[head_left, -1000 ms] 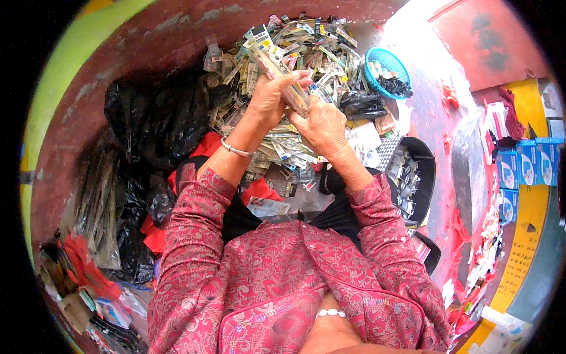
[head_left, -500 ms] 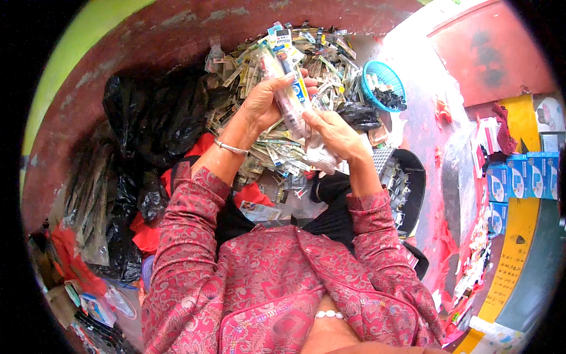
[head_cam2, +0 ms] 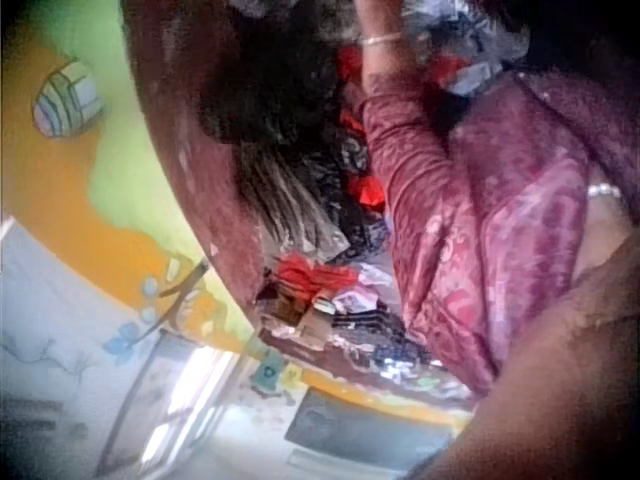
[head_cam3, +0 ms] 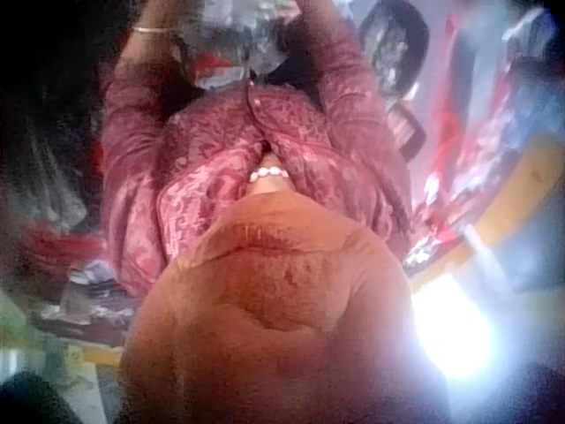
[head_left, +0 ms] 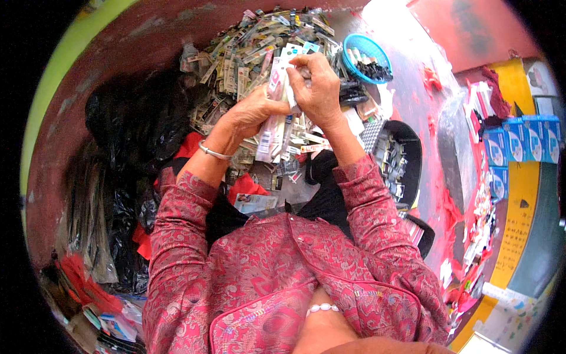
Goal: The person sits on the floor and sorts through a large pile of small packaged items, picking them up, inspecting them, and placing them into different piles or containers.
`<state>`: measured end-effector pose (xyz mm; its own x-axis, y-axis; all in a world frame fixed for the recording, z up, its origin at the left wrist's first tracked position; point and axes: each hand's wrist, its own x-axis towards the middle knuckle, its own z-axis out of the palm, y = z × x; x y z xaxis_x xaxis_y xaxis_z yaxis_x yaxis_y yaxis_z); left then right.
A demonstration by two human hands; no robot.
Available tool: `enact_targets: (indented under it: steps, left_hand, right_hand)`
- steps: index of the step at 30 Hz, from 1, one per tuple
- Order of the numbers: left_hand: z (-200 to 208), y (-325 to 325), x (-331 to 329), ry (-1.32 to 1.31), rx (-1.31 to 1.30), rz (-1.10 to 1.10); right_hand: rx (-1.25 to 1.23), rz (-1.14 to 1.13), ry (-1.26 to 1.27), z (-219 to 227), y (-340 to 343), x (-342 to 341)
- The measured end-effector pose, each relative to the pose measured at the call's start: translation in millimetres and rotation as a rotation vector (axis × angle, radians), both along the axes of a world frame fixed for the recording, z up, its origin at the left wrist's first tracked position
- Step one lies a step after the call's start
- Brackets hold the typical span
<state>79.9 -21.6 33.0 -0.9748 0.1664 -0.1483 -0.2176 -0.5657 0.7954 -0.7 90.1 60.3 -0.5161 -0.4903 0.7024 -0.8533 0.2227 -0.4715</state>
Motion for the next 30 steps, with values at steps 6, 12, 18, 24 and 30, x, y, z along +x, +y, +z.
enact_targets:
  steps: [6,12,18,24,30]
  left_hand:
    - [4.7,6.8,7.6,-0.071,0.047,-0.098]
    - [2.6,7.4,7.1,-0.003,0.100,-0.126]
    - [0.2,15.1,7.7,-0.121,-0.003,-0.103]
    - [4.1,12.8,16.7,0.034,-0.052,-0.217]
    - [1.7,4.8,8.9,-0.053,0.134,-0.043]
  right_hand:
    - [-0.028,-0.205,0.143,-0.3,8.7,-14.6]
    - [-0.345,-0.516,-0.414,-17.8,58.2,-95.2]
    - [0.122,-0.003,0.029,1.3,15.8,-19.9]
    - [0.164,-0.592,0.160,-23.0,50.3,-84.3]
    - [-0.015,-0.104,-1.244,7.2,58.0,-60.2]
